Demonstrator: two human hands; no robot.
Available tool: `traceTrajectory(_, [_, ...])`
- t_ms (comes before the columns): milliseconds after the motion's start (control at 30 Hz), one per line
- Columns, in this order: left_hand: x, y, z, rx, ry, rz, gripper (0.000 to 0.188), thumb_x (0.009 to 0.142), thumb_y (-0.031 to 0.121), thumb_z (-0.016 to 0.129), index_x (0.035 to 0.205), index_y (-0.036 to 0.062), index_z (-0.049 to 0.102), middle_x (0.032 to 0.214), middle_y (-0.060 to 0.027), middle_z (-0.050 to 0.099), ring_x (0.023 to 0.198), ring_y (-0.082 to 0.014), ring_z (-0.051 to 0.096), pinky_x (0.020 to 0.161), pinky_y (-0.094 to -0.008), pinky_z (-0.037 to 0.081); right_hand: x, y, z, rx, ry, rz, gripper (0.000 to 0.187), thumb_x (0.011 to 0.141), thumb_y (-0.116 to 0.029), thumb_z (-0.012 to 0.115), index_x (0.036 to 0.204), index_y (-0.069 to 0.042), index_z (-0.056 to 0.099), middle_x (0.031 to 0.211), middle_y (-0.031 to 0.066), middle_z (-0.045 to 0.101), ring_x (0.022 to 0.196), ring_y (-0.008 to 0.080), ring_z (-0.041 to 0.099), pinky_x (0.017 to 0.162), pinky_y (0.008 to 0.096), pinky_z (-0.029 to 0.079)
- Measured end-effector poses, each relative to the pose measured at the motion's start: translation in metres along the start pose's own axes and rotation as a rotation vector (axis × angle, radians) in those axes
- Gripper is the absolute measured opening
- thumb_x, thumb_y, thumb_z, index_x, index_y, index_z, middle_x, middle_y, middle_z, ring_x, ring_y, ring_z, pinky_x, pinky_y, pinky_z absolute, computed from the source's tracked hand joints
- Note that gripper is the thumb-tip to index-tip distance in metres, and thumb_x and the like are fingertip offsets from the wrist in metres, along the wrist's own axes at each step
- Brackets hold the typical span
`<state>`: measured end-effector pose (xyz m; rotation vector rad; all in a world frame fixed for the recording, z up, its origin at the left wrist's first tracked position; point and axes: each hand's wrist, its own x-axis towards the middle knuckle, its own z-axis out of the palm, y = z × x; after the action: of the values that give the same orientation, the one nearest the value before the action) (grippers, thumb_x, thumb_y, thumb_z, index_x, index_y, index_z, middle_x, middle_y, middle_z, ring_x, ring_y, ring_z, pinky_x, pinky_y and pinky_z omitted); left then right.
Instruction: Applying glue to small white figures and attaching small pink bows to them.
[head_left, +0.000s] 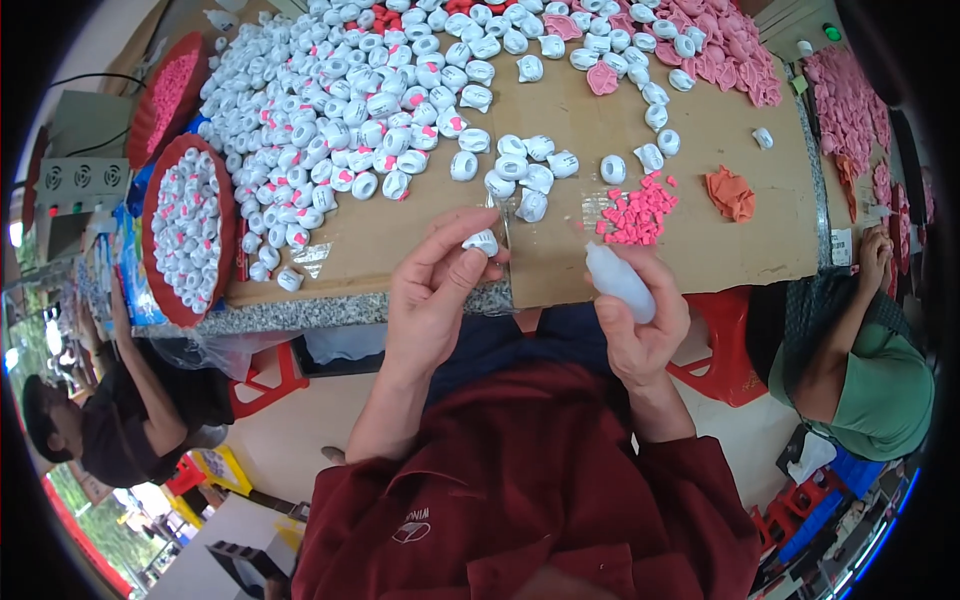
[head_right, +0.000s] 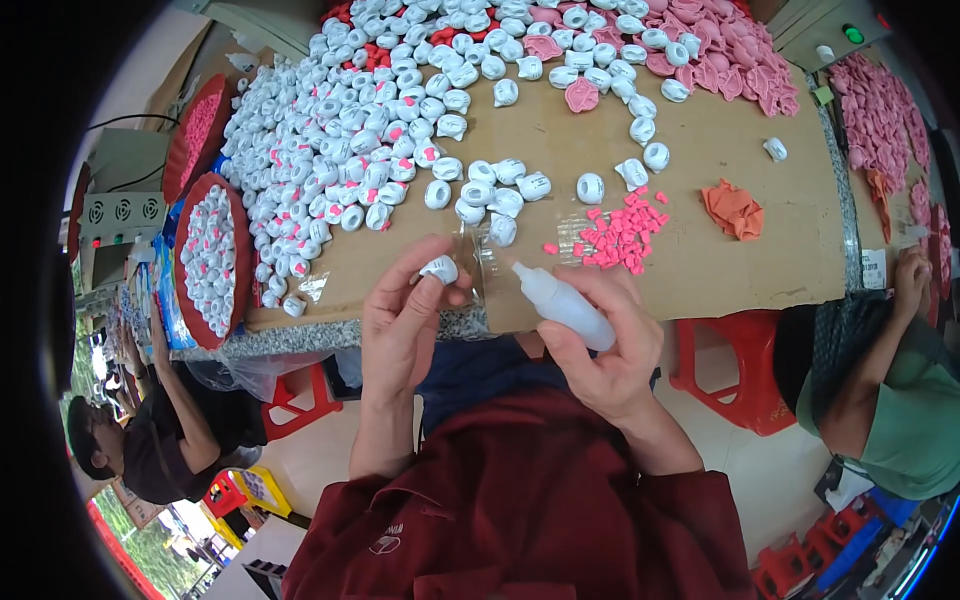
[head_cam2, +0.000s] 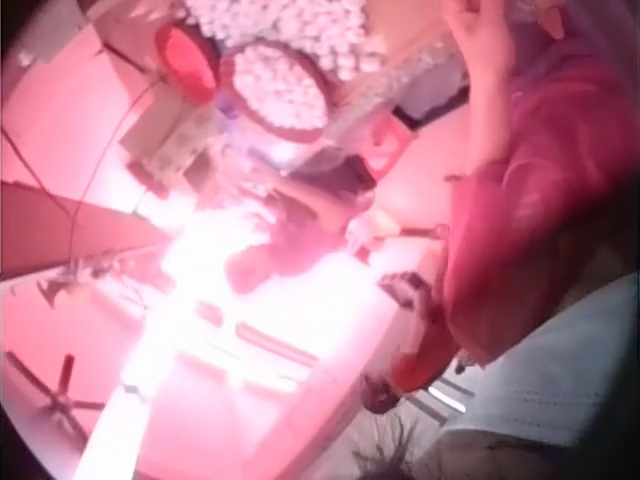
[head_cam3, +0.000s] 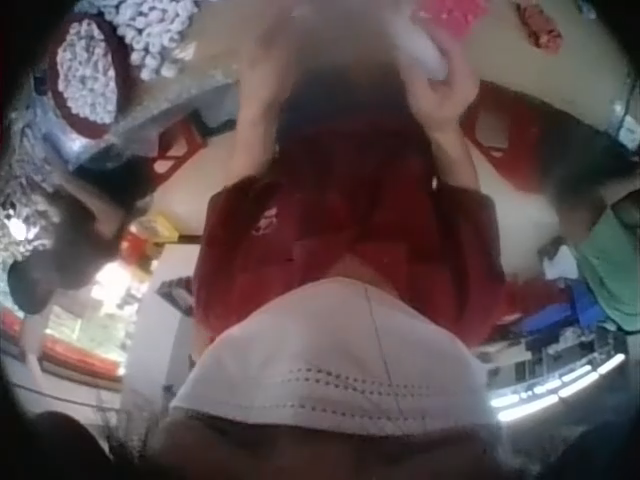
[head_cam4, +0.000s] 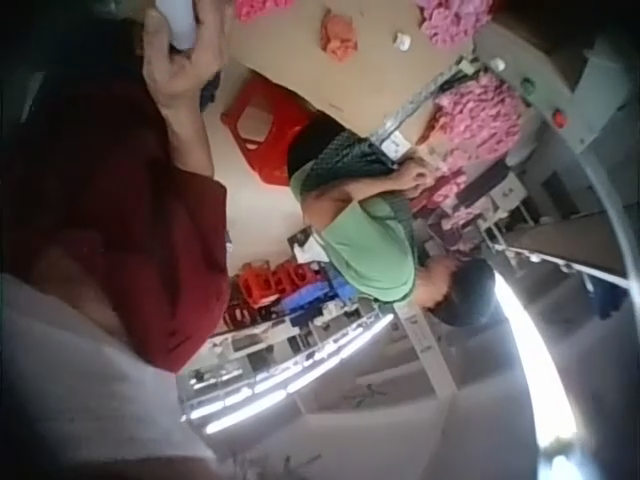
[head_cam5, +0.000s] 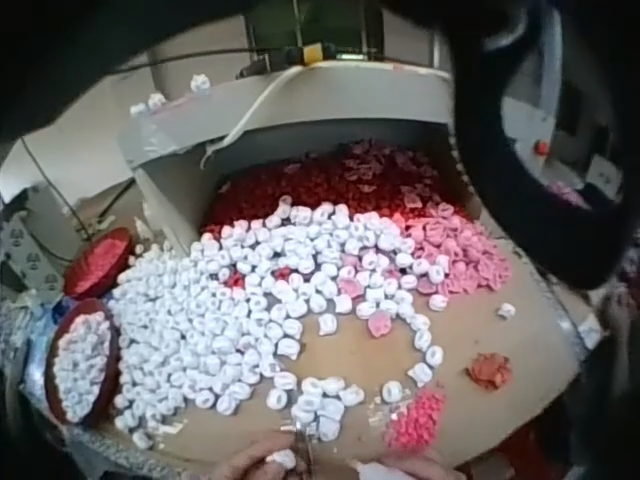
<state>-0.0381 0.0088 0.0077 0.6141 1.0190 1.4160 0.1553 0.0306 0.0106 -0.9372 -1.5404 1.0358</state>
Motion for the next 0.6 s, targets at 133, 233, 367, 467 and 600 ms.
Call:
traceTrajectory(133, [-0.005,0.001,0.005,-0.028,-0.073,-0.026,0.033,0.081,0.0,0.058,0.113,-0.0044,0.05,0.104,-0.013,0.058,0.086,-0.0179,0.06,0.073,-0.0252,0.049,-0.005,-0.009,-0.01,-0.093,-0.073,0.051,0.039,0.074,-0.016,0.069,0.103,0.005,0.054,0.078,0.0079,0.055,0.07,0.0126,0.052,0.06,0.023,0.041])
traceTrajectory(233, [-0.007,-0.008,0.001,-0.034,-0.042,-0.039,0.037,0.078,-0.004,0.061,0.113,-0.0057,0.05,0.103,-0.0117,0.059,0.085,-0.0151,0.059,0.074,-0.0238,0.049,-0.004,-0.013,-0.018,-0.158,-0.133,0.017,0.041,0.069,-0.015,0.073,0.1,0.005,0.057,0.075,0.0058,0.053,0.065,0.0114,0.047,0.057,0.0219,0.036])
traceTrajectory(367, [-0.009,-0.012,-0.004,0.023,-0.07,-0.048,0.036,0.076,-0.007,0.061,0.112,-0.0058,0.052,0.103,-0.0117,0.059,0.086,-0.0128,0.059,0.076,-0.0227,0.048,-0.005,-0.016,-0.014,-0.114,-0.058,0.095,0.041,0.067,-0.02,0.075,0.095,0.005,0.061,0.071,0.0042,0.051,0.063,0.0115,0.044,0.055,0.0225,0.033])
traceTrajectory(467, [-0.011,-0.013,0.0,0.027,-0.034,0.002,0.033,0.076,-0.008,0.06,0.109,-0.0059,0.053,0.104,-0.012,0.059,0.088,-0.0119,0.059,0.077,-0.0218,0.047,-0.007,-0.015,-0.013,-0.083,-0.062,0.123,0.041,0.067,-0.023,0.074,0.094,0.006,0.062,0.069,0.0039,0.051,0.063,0.0125,0.045,0.055,0.0232,0.033])
traceTrajectory(600, [-0.012,-0.013,0.003,0.014,-0.02,-0.008,0.034,0.076,-0.009,0.06,0.109,-0.0058,0.053,0.104,-0.0119,0.06,0.088,-0.0115,0.058,0.078,-0.021,0.047,-0.005,-0.014,-0.01,-0.11,-0.07,0.15,0.038,0.067,-0.021,0.072,0.093,0.006,0.063,0.067,0.0044,0.052,0.063,0.0132,0.045,0.055,0.0233,0.033])
